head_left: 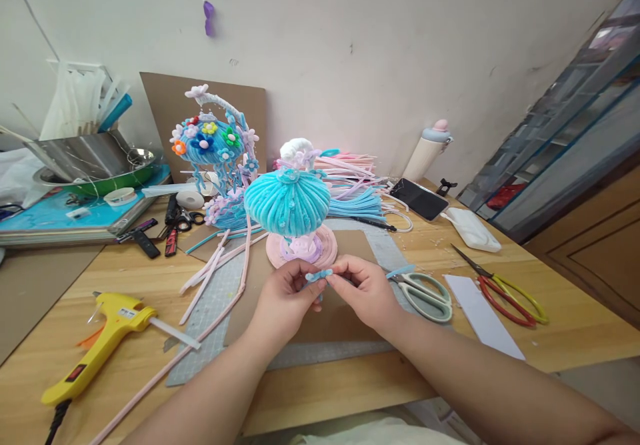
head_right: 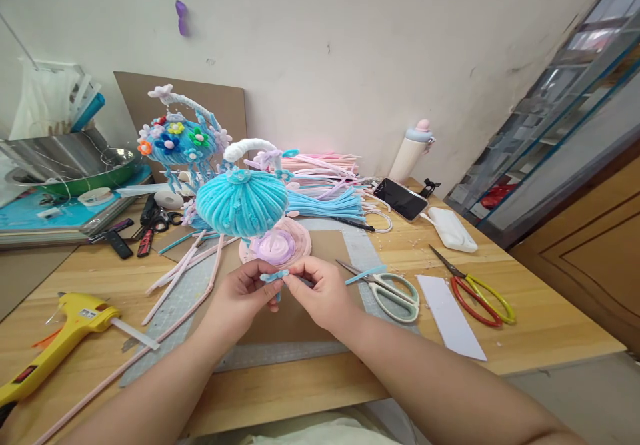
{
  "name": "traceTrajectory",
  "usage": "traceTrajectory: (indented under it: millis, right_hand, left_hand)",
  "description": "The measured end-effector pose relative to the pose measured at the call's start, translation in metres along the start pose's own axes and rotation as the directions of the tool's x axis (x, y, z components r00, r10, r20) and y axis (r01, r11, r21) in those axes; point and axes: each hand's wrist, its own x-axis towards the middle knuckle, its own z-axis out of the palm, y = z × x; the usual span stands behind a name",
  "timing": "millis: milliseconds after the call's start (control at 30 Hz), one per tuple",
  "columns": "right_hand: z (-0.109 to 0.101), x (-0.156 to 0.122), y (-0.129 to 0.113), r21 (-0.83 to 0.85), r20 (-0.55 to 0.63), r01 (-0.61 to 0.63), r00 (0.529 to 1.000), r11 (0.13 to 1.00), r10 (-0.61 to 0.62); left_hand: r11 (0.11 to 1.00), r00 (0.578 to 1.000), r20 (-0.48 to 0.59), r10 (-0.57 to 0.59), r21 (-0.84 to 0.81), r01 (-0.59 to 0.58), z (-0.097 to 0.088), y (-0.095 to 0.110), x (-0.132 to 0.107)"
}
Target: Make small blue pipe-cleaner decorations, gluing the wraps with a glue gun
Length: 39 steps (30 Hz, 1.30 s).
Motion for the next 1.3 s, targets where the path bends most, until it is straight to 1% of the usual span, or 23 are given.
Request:
traceTrajectory:
  millis: [67, 167, 300, 367, 433, 533, 600, 667, 767, 833, 900, 967, 1033, 1100, 1200, 1300]
  right_hand:
    - [0.0, 0.001, 0.0, 0.023, 0.034, -0.048, 0.998, 0.999, 0.048]
    - [0.0, 0.002, 0.001, 0.037, 0.049, -0.109, 0.993, 0.993, 0.107]
    - [-0.002, 0.004, 0.0, 0.064, 0.091, -0.161, 0.984, 0.985, 0.154]
    - [-0.003, 0.005, -0.002, 0.027, 0.091, -0.187, 0.979, 0.982, 0.183]
    - [-0.003, 0.005, -0.002, -0.038, 0.065, -0.202, 0.977, 0.979, 0.205]
    - [-0.003, 0.005, -0.001, -0.119, 0.068, -0.191, 0.977, 0.974, 0.2]
    - [-0.005, 0.005, -0.001, -0.148, 0.103, -0.173, 0.977, 0.974, 0.189]
    - [-0.007, 0.004, -0.003, -0.208, 0.108, -0.132, 0.982, 0.969, 0.157]
    - [-0.01, 0.003, -0.007, -0.397, 0.082, -0.061, 0.991, 0.916, 0.102]
    - [-0.011, 0.001, -0.009, -0.453, 0.097, -0.056, 0.989, 0.89, 0.111]
    - [-0.009, -0.002, -0.009, -0.388, 0.122, -0.091, 0.981, 0.917, 0.149]
    - [-0.005, -0.005, -0.009, -0.271, 0.14, -0.165, 0.968, 0.948, 0.209]
    - [0.0, -0.007, -0.008, -0.148, 0.152, -0.274, 0.943, 0.95, 0.296]
    - [0.003, -0.008, -0.007, -0.023, 0.177, -0.368, 0.913, 0.929, 0.367]
    - [0.006, -0.007, -0.006, 0.113, 0.218, -0.427, 0.892, 0.897, 0.397]
    - [0.005, -0.004, -0.003, 0.162, 0.255, -0.44, 0.883, 0.883, 0.393]
  left_hand:
    - [1.0, 1.0, 0.01, -0.019, -0.012, 0.019, -0.001, 0.001, 0.0]
    - [1.0, 1.0, 0.027, -0.009, -0.027, 0.01, -0.002, 0.0, 0.0]
    - [0.998, 1.0, 0.013, -0.018, 0.064, 0.017, -0.005, -0.001, 0.0]
    - [0.995, 1.0, 0.011, -0.02, 0.103, 0.019, -0.005, -0.001, 0.0]
    - [0.992, 1.0, 0.025, -0.017, 0.123, 0.014, -0.005, 0.0, 0.0]
    - [0.984, 0.999, 0.029, -0.015, 0.176, 0.01, -0.005, 0.0, 0.001]
    - [0.97, 1.0, -0.002, -0.008, 0.245, 0.008, -0.006, -0.002, 0.002]
    - [0.949, 0.998, -0.05, 0.028, 0.316, -0.011, -0.008, -0.004, 0.003]
    - [0.921, 0.989, -0.114, 0.095, 0.387, -0.044, -0.011, -0.006, 0.003]
    - [0.908, 0.981, -0.147, 0.125, 0.416, -0.053, -0.011, -0.005, 0.001]
    - [0.902, 0.972, -0.183, 0.15, 0.428, -0.059, -0.01, -0.003, -0.001]
    - [0.914, 0.963, -0.217, 0.158, 0.4, -0.059, -0.008, -0.002, -0.002]
    - [0.941, 0.96, -0.239, 0.144, 0.333, -0.058, -0.008, -0.002, -0.002]
    - [0.974, 0.963, -0.25, 0.104, 0.22, -0.048, -0.008, -0.004, 0.0]
    - [0.998, 0.967, -0.253, 0.032, 0.058, -0.018, -0.01, -0.007, 0.004]
    - [0.999, 0.977, -0.211, -0.032, -0.033, 0.026, -0.011, -0.007, 0.007]
